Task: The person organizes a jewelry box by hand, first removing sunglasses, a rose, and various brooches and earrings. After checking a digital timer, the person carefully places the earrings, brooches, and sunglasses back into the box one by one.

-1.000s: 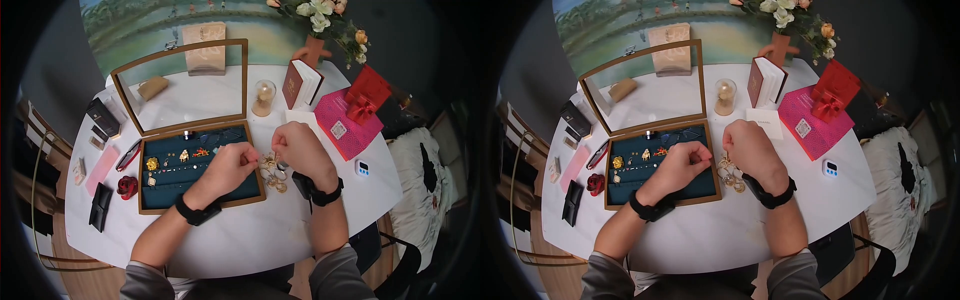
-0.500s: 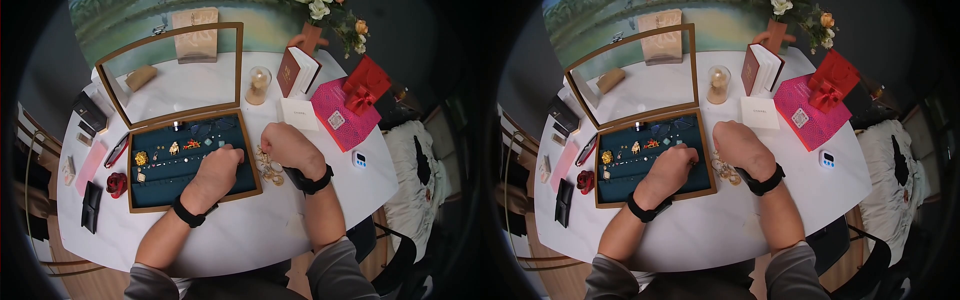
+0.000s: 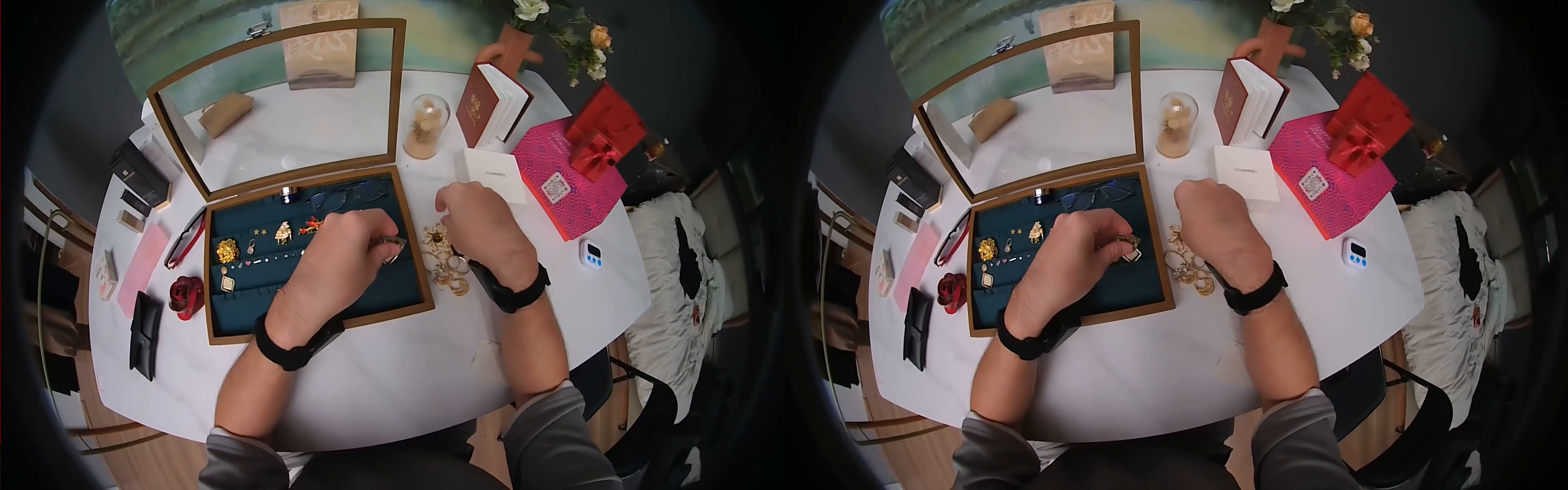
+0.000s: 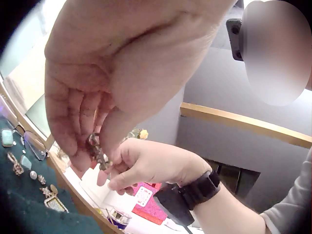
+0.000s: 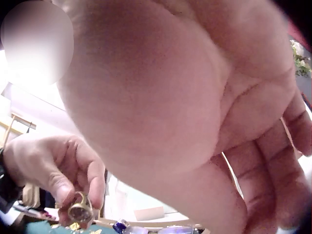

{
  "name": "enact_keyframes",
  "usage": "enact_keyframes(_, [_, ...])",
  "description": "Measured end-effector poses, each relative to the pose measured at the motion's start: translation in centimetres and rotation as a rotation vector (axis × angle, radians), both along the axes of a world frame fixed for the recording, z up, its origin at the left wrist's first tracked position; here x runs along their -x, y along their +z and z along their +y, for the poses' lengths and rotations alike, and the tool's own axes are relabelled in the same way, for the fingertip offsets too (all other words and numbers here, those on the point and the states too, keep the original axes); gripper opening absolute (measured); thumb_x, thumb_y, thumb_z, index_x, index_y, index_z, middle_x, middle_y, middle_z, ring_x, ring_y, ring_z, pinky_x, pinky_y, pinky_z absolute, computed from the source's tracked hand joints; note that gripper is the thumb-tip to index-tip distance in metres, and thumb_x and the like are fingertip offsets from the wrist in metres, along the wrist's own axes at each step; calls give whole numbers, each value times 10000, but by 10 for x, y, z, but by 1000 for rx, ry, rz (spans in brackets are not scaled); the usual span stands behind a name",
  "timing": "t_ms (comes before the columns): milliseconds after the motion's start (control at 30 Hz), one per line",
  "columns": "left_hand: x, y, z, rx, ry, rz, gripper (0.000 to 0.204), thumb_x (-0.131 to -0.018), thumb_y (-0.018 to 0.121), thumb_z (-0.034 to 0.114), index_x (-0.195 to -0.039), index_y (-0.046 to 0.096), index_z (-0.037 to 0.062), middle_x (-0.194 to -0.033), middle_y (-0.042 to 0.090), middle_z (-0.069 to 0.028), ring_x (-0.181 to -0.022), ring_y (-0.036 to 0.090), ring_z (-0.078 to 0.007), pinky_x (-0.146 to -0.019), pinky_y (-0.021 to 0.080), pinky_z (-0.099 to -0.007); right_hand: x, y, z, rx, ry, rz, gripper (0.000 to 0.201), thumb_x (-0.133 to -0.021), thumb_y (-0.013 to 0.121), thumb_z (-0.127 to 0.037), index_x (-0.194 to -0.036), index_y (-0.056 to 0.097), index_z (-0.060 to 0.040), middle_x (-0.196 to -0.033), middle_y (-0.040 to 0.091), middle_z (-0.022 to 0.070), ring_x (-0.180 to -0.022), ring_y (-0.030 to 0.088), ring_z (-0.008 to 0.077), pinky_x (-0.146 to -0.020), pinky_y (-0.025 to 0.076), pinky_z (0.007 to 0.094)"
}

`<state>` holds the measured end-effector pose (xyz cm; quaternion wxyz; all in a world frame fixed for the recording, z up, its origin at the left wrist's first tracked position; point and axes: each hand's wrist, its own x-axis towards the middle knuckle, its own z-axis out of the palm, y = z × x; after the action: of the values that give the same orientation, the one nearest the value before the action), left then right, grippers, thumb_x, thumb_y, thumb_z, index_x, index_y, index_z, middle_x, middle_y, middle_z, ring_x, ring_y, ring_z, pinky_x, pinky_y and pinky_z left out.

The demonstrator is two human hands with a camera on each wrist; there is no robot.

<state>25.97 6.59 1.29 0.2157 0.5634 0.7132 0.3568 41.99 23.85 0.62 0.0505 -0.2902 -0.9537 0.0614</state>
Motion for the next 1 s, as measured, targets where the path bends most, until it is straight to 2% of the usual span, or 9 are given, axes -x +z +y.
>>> enact_keyframes(133, [4,6,3,-7,65,-150,189,-1006,732,-39,-1187,705,-83,-990,801,-112,-929,773,-152,-841,631,-316,2,19,-11,240,136,264,155,-930,681,-27,-1063,748,15,-935,744,227,-927,732,421,-823,590,477])
enact_keyframes(267, [4,-1,5,-152,81,-288,235,-1019,682,-91,-1253,678,-72,-1076,791,-106,-999,761,-147,-913,633,-302,7,38,-30,489,244,358,197,-911,699,9,-1106,725,16,-918,731,184,-883,710,394,-800,573,462])
enact_keyframes(333, [3,-2,6,-273,60,-346,244,-997,665,-127,-1232,678,-65,-1072,814,-181,-1024,810,-235,-893,648,-334,8,40,-34,487,243,378,192,-903,715,13,-1094,728,14,-896,726,175,-860,707,385,-789,573,452])
enact_keyframes(433, [0,5,5,-231,64,-398,270,-1012,630,-159,-1253,668,-44,-1152,781,-107,-1115,754,-156,-994,621,-298,9,45,-38,520,227,414,173,-896,739,7,-1068,732,12,-860,720,160,-809,705,358,-758,570,433])
enact_keyframes(533, [-2,3,7,-272,73,-406,257,-1008,618,-171,-1227,667,-46,-1160,782,-106,-1122,757,-157,-998,618,-289,9,45,-41,554,230,468,153,-899,747,0,-1051,734,13,-830,717,150,-749,701,320,-715,564,412])
enact_keyframes(667, [-3,2,7,-274,82,-407,255,-1006,623,-169,-1225,666,-44,-1163,781,-107,-1121,757,-156,-997,615,-284,10,44,-45,530,229,550,121,-905,738,10,-1025,737,19,-784,715,145,-681,695,286,-667,558,387])
enact_keyframes(867, [2,0,8,-268,136,-406,164,-1029,632,-126,-1158,688,-41,-1058,792,-86,-998,776,-130,-857,638,-254,12,38,-45,547,208,587,87,-912,756,-11,-985,737,32,-750,704,133,-650,676,246,-645,546,360])
enact_keyframes(933, [4,5,7,-181,127,-542,155,-1053,624,-87,-1182,700,-47,-1036,797,-74,-944,774,-113,-794,634,-241,12,41,-45,559,190,576,88,-921,765,-28,-976,729,30,-740,697,129,-643,668,230,-633,537,351])
enact_keyframes(1000, [6,-1,7,-212,99,-592,189,-1057,625,-77,-1228,702,-50,-1061,798,-81,-966,772,-120,-819,634,-245,12,42,-44,572,173,563,99,-930,774,-45,-967,720,29,-730,691,125,-637,660,214,-622,528,343])
